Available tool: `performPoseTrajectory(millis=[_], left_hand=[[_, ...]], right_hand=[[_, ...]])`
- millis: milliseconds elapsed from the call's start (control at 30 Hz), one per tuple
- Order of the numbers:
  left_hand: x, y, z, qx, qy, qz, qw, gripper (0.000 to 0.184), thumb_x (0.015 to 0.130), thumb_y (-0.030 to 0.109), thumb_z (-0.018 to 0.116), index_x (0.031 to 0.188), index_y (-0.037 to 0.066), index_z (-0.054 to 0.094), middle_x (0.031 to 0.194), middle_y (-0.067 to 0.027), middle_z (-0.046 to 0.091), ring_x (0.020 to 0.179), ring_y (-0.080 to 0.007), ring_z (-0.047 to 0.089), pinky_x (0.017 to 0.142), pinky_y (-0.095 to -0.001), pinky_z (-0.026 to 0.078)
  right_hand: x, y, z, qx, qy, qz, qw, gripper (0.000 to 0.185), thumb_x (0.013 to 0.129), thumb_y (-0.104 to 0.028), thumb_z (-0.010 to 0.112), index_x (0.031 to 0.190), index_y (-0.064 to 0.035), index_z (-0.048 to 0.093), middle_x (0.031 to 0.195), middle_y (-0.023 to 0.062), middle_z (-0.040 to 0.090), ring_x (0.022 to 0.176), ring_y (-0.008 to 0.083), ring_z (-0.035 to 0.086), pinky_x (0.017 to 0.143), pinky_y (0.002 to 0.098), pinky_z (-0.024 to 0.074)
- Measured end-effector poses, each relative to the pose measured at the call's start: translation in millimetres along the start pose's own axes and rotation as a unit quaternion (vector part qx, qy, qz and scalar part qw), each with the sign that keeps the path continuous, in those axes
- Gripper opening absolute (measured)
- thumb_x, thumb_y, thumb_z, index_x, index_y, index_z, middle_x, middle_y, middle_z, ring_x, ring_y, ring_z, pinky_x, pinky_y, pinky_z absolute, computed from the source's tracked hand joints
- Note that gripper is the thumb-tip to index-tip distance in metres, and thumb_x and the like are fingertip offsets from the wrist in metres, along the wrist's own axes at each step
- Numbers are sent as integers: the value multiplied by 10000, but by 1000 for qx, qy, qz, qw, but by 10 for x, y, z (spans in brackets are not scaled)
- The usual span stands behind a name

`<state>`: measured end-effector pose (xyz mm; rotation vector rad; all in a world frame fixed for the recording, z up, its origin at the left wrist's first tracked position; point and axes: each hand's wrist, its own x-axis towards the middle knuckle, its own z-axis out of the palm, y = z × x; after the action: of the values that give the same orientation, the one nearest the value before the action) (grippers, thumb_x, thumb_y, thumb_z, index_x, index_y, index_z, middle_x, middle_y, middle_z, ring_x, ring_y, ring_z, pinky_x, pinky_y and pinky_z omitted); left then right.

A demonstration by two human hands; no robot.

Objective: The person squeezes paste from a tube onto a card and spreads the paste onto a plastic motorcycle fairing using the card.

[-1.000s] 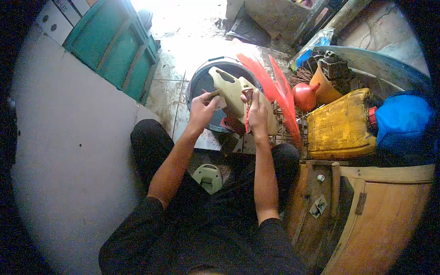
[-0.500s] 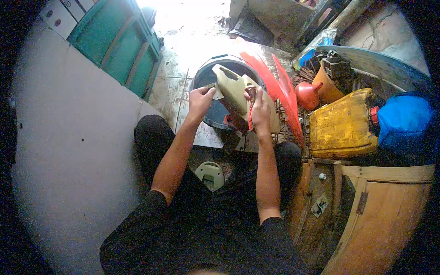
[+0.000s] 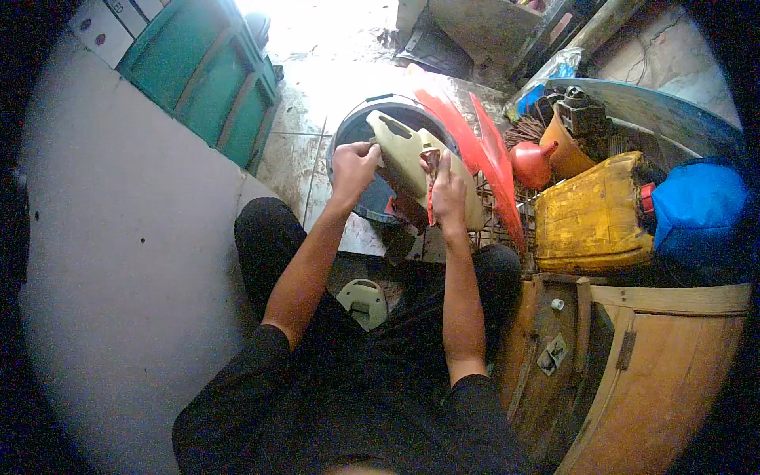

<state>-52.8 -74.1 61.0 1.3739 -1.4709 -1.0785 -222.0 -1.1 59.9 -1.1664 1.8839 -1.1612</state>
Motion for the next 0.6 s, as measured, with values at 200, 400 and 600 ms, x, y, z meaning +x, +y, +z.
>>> performPoseTrajectory(millis=[200, 400, 600], left_hand=[[-145, 279, 42, 103, 1, 205, 973, 181, 795, 158, 614, 839, -1, 686, 728, -219, 624, 681, -363, 624, 643, -393, 496], [-63, -38, -271, 6, 39, 103, 994, 211, 809, 169, 623, 860, -26, 685, 668, -143, 648, 561, -198, 619, 530, -328, 474], [77, -237, -287, -27, -5, -36, 999, 246, 805, 195, 622, 764, -40, 682, 577, -93, 621, 443, -141, 579, 439, -295, 458]], right_hand=[[16, 22, 23, -20, 40, -23, 999, 682, 963, -554, 213, 954, -92, 714, 590, 127, 586, 587, 271, 559, 626, 430, 410], [82, 149, -18, 22, -12, 12, 1000, 632, 997, -462, 232, 1024, 15, 647, 952, 127, 680, 901, 217, 627, 859, 326, 436], [-38, -87, 6, 35, 15, -6, 999, 635, 994, -474, 246, 1022, 19, 643, 932, 108, 680, 892, 191, 622, 849, 305, 434]])
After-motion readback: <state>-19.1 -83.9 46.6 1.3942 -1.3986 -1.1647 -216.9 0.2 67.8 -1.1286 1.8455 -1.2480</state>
